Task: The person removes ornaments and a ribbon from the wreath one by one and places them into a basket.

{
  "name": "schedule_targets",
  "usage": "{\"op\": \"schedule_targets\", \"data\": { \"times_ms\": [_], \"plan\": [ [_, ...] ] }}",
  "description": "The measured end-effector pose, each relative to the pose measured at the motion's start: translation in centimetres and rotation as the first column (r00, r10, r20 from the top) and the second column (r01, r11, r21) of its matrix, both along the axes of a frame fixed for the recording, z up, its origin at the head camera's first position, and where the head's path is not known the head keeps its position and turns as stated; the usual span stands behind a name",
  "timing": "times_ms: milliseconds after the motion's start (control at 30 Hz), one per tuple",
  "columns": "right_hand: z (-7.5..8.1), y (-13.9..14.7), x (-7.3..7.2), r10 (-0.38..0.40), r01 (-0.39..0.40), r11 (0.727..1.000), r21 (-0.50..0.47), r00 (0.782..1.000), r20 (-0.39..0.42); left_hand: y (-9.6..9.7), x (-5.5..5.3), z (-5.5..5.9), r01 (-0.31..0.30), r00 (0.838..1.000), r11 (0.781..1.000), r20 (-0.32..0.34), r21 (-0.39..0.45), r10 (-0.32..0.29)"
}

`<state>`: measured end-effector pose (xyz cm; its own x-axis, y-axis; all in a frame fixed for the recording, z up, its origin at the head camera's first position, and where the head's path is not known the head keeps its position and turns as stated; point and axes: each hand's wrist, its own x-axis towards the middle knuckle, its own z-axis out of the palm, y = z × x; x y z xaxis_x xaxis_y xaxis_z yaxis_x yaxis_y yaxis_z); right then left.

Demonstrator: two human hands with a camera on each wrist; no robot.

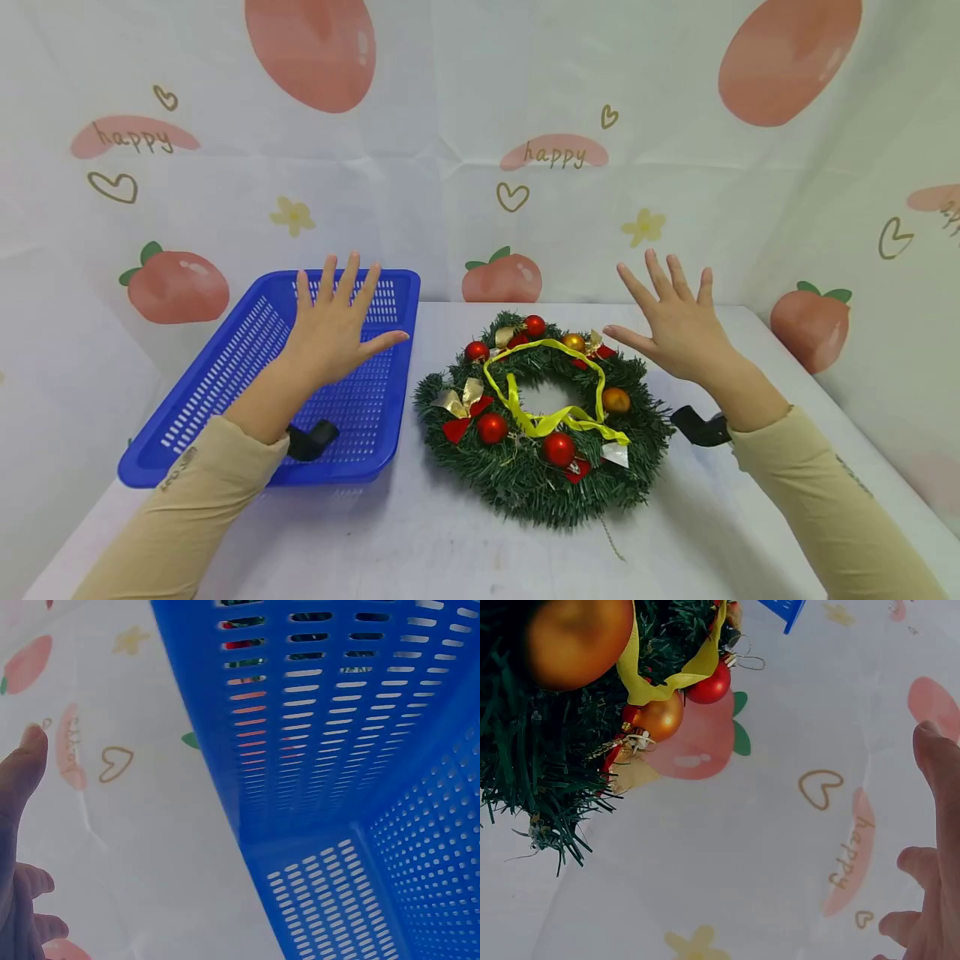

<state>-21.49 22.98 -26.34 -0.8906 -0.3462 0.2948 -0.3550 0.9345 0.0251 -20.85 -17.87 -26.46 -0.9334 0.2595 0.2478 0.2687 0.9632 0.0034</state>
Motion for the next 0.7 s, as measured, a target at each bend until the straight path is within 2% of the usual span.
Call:
{"op": "schedule_targets", "data": {
  "times_ms": [100, 200, 333, 433, 533, 700],
  "plan": [
    [0.3, 0.1, 0.3, 0.026, -0.026, 0.999, -0.033, 1.0, 0.001, 0.0, 0.4, 0.4, 0.006, 1.0, 1.0, -0.022, -0.002, -0.006],
    [0.8, 0.4, 0.9, 0.086, -0.086, 0.991, -0.104, 0.996, -0.005, 0.0, 1.4, 1.1, 0.019, 0.999, 1.0, -0.043, 0.002, -0.019],
    [1.2, 1.5, 2.0, 0.176, -0.171, 0.954, -0.248, 0.984, 0.001, 0.4, 3.5, 2.3, 0.069, 0.996, 0.997, -0.066, 0.038, -0.066],
    [1.3, 2.4, 2.9, 0.202, -0.177, 0.919, -0.352, 0.979, 0.036, 1.2, 5.4, 3.0, 0.142, 0.989, 0.983, -0.054, 0.116, -0.136],
    [1.0, 3.0, 3.6, 0.213, -0.188, 0.899, -0.396, 0.977, 0.021, 2.2, 7.2, 2.7, 0.216, 0.976, 0.958, -0.041, 0.189, -0.212],
    [-0.6, 3.7, 3.8, 0.259, -0.264, 0.885, -0.383, 0.964, -0.066, 4.3, 9.6, 0.8, 0.308, 0.95, 0.917, -0.034, 0.254, -0.31]
  ]
}}
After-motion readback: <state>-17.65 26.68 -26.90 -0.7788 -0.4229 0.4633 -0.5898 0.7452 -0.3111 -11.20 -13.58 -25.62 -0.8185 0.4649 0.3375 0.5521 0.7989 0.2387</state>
